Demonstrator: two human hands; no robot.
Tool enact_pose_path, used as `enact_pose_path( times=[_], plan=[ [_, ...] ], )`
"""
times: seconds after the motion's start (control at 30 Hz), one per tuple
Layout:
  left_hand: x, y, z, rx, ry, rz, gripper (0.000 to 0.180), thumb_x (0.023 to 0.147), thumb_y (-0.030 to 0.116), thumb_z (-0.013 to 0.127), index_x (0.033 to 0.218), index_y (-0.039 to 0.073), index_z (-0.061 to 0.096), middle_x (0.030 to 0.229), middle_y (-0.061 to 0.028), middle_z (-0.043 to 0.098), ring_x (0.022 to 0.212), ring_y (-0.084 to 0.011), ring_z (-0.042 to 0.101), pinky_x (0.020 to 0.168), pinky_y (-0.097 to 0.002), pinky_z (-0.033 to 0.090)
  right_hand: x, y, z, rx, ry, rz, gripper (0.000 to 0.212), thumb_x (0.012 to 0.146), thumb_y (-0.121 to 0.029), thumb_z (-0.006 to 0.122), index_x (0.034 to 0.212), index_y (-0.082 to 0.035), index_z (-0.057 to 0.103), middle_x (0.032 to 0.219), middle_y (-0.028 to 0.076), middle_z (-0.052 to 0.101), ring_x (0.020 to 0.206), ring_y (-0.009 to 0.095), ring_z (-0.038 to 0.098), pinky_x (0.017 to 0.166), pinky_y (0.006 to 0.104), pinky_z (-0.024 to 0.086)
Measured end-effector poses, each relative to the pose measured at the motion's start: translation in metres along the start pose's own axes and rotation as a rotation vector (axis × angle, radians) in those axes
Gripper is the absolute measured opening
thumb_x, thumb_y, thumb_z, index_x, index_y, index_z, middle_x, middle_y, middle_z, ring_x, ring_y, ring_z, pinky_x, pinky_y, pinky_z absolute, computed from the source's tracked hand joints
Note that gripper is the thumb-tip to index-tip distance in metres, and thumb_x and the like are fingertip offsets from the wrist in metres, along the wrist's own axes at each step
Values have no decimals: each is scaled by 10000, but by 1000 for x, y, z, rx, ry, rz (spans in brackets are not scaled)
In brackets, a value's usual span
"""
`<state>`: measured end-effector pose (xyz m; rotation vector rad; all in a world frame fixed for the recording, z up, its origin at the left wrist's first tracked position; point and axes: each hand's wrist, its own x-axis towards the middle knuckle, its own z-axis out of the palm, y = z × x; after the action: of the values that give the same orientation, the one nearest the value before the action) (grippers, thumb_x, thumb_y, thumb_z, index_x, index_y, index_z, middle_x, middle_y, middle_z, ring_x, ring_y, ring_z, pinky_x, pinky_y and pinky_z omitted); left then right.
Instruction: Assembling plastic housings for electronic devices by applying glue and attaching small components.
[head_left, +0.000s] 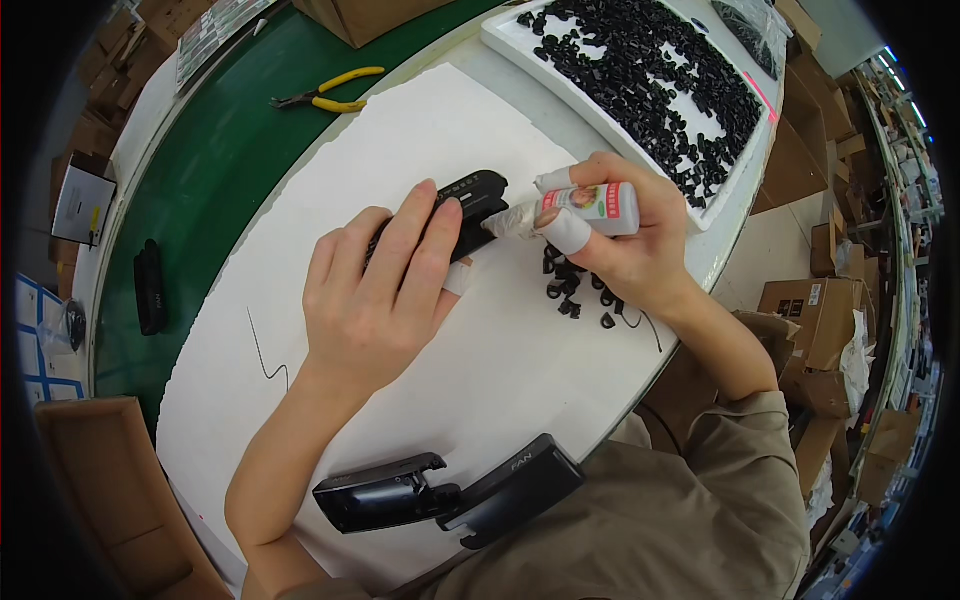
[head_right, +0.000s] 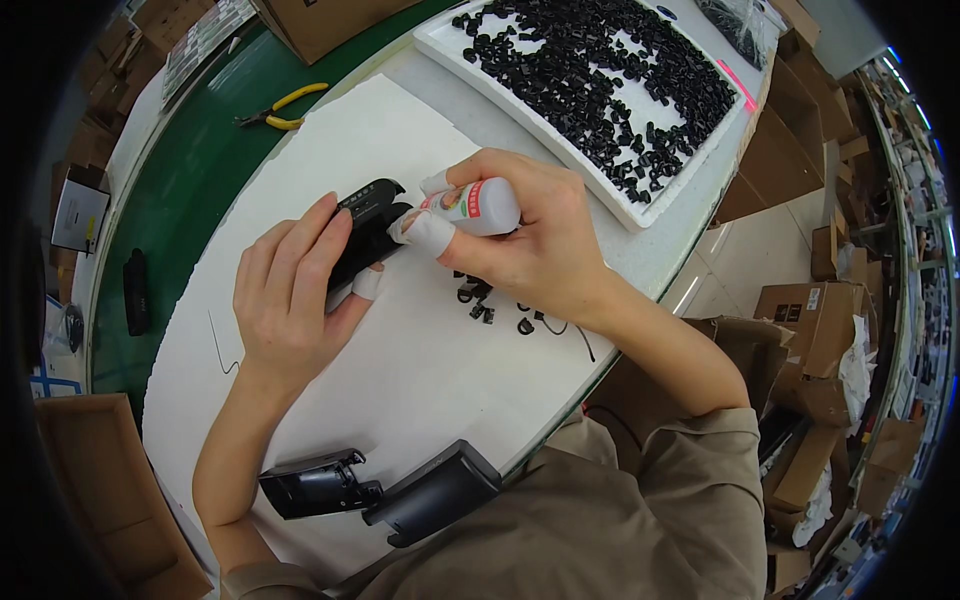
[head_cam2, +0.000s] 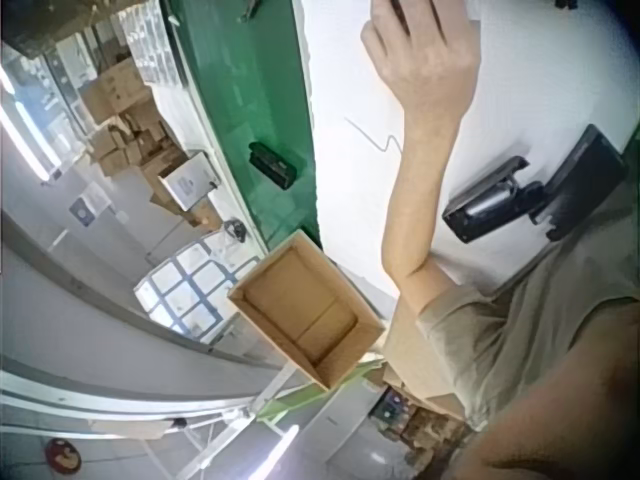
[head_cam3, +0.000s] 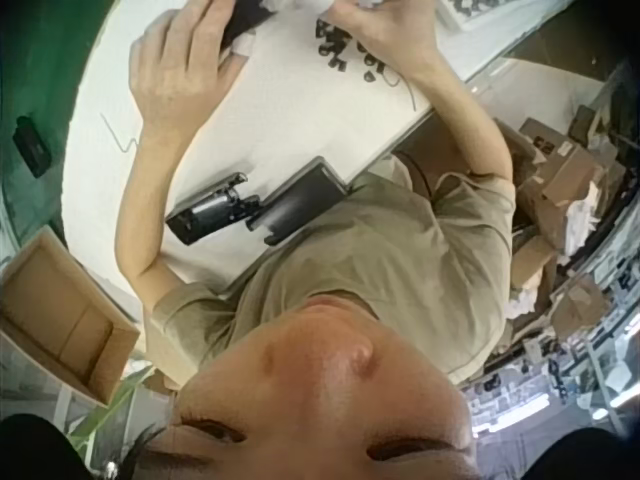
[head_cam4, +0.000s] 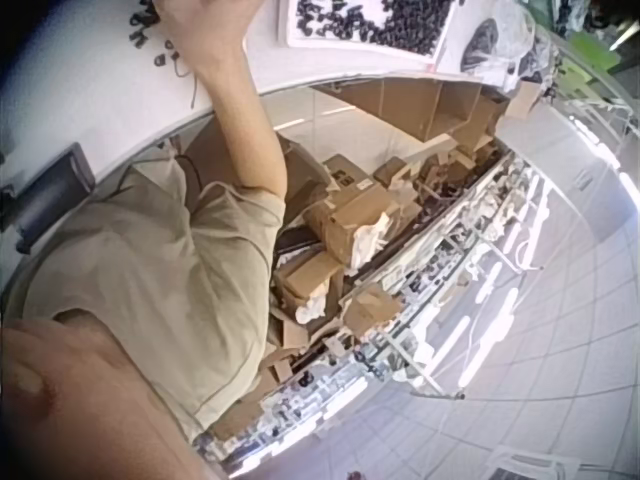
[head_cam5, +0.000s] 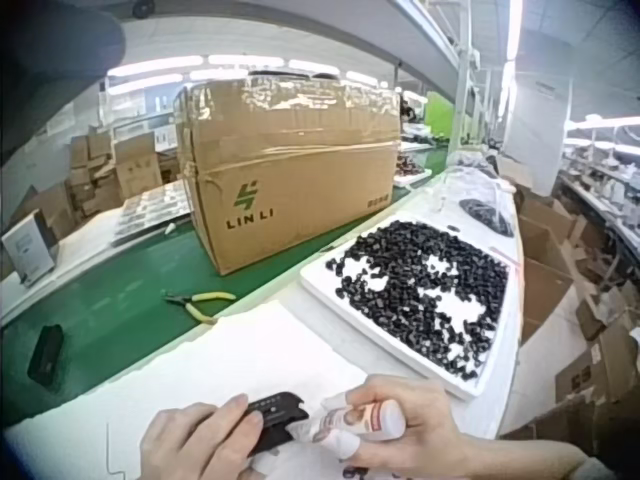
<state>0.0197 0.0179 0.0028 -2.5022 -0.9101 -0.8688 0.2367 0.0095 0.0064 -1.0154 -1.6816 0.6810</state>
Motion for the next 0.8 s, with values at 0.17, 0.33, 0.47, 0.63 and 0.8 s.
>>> enact_pose_path(
  times=[0.17, 0.33, 0.47, 0.63, 0.8],
  plan=[
    [-2, -2, 7, -8, 82, 14, 469, 546, 80, 627, 1012, 33, 605, 1060, -105, 593, 751, -222, 543, 583, -282, 409, 0, 3, 0, 21, 13, -1, 302, 686, -140, 747, 856, 28, 562, 707, 62, 607, 574, 87, 579, 520, 219, 466],
    [-1, -2, 6, -6, 79, 10, 455, 560, 85, 633, 1011, 36, 606, 1060, -105, 592, 752, -219, 544, 583, -281, 408, 0, 3, 1, -14, 10, -21, 305, 681, -144, 749, 855, 26, 563, 703, 64, 606, 573, 91, 580, 521, 222, 468],
    [-1, -3, 6, -19, 74, 2, 457, 562, 87, 634, 1014, 34, 604, 1058, -105, 592, 758, -220, 543, 589, -282, 409, 0, 3, 1, -13, 10, -32, 299, 683, -141, 748, 852, 23, 564, 692, 62, 599, 567, 91, 576, 514, 215, 460],
    [-1, -3, 6, -34, 65, -16, 485, 556, 110, 645, 1032, 31, 594, 1064, -104, 587, 776, -224, 546, 609, -293, 407, 1, 0, 1, -19, 4, -26, 274, 697, -132, 736, 852, 16, 564, 687, 48, 599, 571, 78, 564, 517, 200, 448],
    [4, -6, -5, -23, -26, -98, 505, 626, 158, 674, 1099, 34, 549, 1087, -113, 566, 885, -226, 531, 737, -348, 377, 6, -6, -9, 393, 196, 319, 175, 820, -170, 604, 840, 2, 574, 653, 14, 574, 505, 49, 492, 437, 183, 371]
  ],
)
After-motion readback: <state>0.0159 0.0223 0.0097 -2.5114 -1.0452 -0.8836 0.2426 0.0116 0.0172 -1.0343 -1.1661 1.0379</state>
